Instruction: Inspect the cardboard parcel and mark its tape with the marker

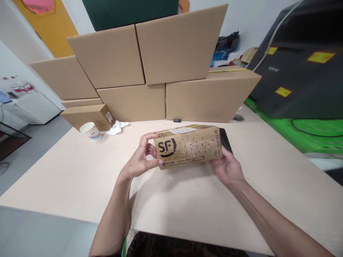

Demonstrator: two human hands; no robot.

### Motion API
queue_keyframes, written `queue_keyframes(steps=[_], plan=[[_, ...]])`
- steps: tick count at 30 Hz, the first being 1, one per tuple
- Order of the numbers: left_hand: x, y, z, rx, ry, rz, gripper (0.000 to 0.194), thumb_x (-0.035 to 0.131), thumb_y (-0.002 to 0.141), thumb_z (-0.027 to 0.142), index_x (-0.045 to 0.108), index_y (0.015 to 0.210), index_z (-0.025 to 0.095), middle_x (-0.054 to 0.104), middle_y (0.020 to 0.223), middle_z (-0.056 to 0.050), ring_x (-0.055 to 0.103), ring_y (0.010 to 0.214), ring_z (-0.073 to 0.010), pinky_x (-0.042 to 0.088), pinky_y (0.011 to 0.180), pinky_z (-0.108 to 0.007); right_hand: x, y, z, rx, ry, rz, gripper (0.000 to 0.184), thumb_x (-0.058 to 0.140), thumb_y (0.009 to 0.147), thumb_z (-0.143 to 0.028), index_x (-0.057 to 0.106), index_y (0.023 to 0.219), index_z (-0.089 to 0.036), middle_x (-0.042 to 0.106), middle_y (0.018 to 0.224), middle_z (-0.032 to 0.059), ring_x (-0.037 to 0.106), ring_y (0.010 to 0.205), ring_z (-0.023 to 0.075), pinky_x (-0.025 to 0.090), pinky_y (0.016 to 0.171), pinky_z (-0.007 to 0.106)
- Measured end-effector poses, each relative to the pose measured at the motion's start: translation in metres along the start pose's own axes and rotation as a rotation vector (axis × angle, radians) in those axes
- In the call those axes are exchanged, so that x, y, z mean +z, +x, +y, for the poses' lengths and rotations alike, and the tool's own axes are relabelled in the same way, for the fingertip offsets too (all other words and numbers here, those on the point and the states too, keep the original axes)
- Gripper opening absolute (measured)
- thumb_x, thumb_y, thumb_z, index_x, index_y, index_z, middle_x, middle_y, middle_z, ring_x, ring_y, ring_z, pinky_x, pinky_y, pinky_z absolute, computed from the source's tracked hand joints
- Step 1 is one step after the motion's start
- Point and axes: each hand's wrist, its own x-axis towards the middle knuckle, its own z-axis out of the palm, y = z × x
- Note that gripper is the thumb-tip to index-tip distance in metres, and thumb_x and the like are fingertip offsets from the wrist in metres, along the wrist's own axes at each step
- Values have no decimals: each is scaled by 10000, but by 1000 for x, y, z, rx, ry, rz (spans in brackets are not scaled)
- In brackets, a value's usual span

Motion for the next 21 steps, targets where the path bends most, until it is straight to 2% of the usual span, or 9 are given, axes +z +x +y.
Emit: queue_keyframes(steps=[3, 9, 13, 16, 18, 21], plan=[[4, 1, 0, -10, -12, 18, 618, 871, 755, 328, 532, 1272, 325, 416, 1424, -84, 568, 861, -129, 552, 751, -306, 4, -1, -2, 8, 24, -7, 189, 724, 835, -473, 764, 956, -334, 804, 1089, -14, 657, 1240, 298, 545, 1039, 484], [4, 1, 2, -108, -71, 67, 582, 845, 791, 400, 506, 1254, 307, 514, 1364, -89, 605, 911, -166, 567, 750, -323, 11, -6, -7, 17, 82, 7, 169, 726, 825, -494, 776, 921, -364, 800, 1112, -32, 596, 1331, 285, 482, 1127, 487], [2, 4, -3, -128, -88, 212, 515, 774, 855, 470, 524, 1271, 297, 620, 1187, -67, 639, 921, -182, 578, 777, -331, 16, -12, -14, -48, 54, -63, 307, 675, 836, -553, 788, 1050, -364, 751, 1286, -11, 550, 1388, 284, 391, 1213, 490], [0, 8, -9, -98, -62, 344, 517, 710, 897, 523, 538, 1338, 314, 583, 1311, -72, 646, 962, -177, 586, 794, -322, 20, -18, -21, -101, 35, -141, 435, 695, 815, -577, 770, 1168, -335, 693, 1400, 12, 529, 1416, 286, 337, 1259, 460], [-2, 9, -12, -97, -41, 378, 555, 657, 930, 542, 502, 1423, 338, 533, 1404, -85, 650, 1017, -188, 595, 835, -338, 22, -21, -22, -118, 17, -179, 453, 720, 814, -548, 757, 1203, -319, 675, 1429, 21, 524, 1426, 284, 326, 1271, 445], [-5, 8, -14, -69, 17, 286, 680, 658, 923, 560, 401, 1528, 387, 410, 1556, -107, 653, 1075, -222, 607, 884, -389, 21, -21, -21, -134, -25, -236, 504, 716, 843, -503, 698, 1306, -303, 621, 1499, 30, 474, 1476, 280, 303, 1287, 440]])
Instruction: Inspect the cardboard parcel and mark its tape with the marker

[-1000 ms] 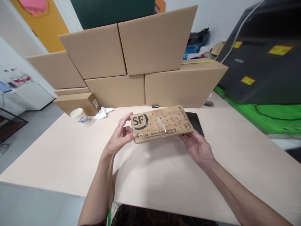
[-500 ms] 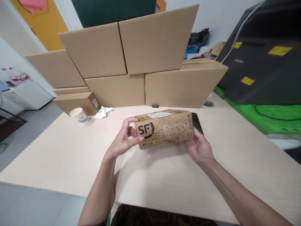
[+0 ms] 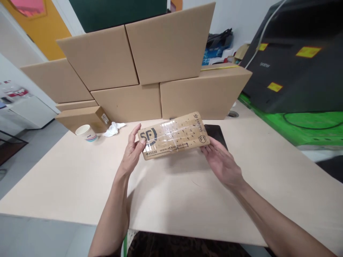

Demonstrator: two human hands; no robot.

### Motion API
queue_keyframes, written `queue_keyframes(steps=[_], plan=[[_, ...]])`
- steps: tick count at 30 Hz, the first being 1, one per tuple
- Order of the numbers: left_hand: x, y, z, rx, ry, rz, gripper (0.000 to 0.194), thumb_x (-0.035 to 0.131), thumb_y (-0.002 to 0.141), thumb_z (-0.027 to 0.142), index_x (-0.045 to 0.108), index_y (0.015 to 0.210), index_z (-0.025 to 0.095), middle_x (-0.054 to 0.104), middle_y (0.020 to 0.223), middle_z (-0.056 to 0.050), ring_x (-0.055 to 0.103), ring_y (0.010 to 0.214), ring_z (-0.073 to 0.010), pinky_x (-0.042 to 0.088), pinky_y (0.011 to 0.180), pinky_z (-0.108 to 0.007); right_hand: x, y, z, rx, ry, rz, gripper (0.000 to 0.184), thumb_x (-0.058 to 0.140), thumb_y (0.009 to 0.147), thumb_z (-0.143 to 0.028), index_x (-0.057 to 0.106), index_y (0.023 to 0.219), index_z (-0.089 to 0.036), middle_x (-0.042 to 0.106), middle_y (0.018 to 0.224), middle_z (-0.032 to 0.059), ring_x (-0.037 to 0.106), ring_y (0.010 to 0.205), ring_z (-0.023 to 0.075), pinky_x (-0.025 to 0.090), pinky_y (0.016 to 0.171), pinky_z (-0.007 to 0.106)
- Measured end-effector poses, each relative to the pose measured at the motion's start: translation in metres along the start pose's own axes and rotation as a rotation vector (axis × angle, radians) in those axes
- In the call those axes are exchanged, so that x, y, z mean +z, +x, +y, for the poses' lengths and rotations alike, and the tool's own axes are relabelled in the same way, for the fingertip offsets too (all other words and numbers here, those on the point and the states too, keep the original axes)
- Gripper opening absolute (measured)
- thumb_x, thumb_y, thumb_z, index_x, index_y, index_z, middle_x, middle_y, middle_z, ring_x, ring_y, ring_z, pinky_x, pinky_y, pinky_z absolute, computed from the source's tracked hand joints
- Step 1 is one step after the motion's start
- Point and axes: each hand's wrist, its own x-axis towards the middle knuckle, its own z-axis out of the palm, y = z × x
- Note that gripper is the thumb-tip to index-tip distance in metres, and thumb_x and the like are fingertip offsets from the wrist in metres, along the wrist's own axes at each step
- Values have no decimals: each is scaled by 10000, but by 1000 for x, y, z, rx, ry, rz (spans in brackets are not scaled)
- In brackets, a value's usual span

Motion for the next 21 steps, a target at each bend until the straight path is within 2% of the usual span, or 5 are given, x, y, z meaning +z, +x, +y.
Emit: queue_keyframes(steps=[4, 7, 12, 16, 21], plan=[[1, -4, -2, 94, 155, -210, 1300, 905, 665, 561, 58, 1639, 411, 115, 1711, -165, 478, 1397, -420, 564, 1015, -533, -6, 2, 2, -48, -49, -33, 568, 667, 876, -505, 610, 1404, -305, 550, 1572, 23, 406, 1528, 281, 266, 1306, 475], [8, -5, -6, 172, 277, -200, 1531, 964, 584, 502, -153, 1624, 382, 30, 1709, -198, 205, 1558, -473, 393, 1176, -631, -8, 3, -1, -80, -62, -53, 543, 626, 903, -494, 601, 1413, -309, 539, 1581, 19, 395, 1535, 283, 238, 1315, 499], [17, 0, -12, 220, 187, -100, 1375, 942, 598, 447, 28, 1619, 326, 325, 1567, -167, 391, 1471, -391, 372, 1206, -577, -10, 1, -2, -163, -86, -72, 517, 593, 930, -488, 607, 1422, -330, 500, 1614, 6, 347, 1561, 288, 231, 1314, 531], [17, 5, -14, 11, -33, 82, 1141, 930, 555, 517, 312, 1482, 273, 452, 1472, -134, 452, 1416, -355, 432, 1155, -493, -16, 0, 3, -206, -126, -40, 486, 602, 937, -485, 623, 1407, -363, 495, 1618, -8, 322, 1573, 285, 268, 1292, 562], [17, 8, -12, -256, -296, 177, 959, 907, 565, 498, 452, 1370, 245, 569, 1365, -97, 608, 1208, -289, 577, 897, -375, -19, 2, 14, -14, -136, 74, 422, 665, 905, -523, 694, 1290, -353, 579, 1548, 40, 437, 1509, 318, 317, 1248, 593]])
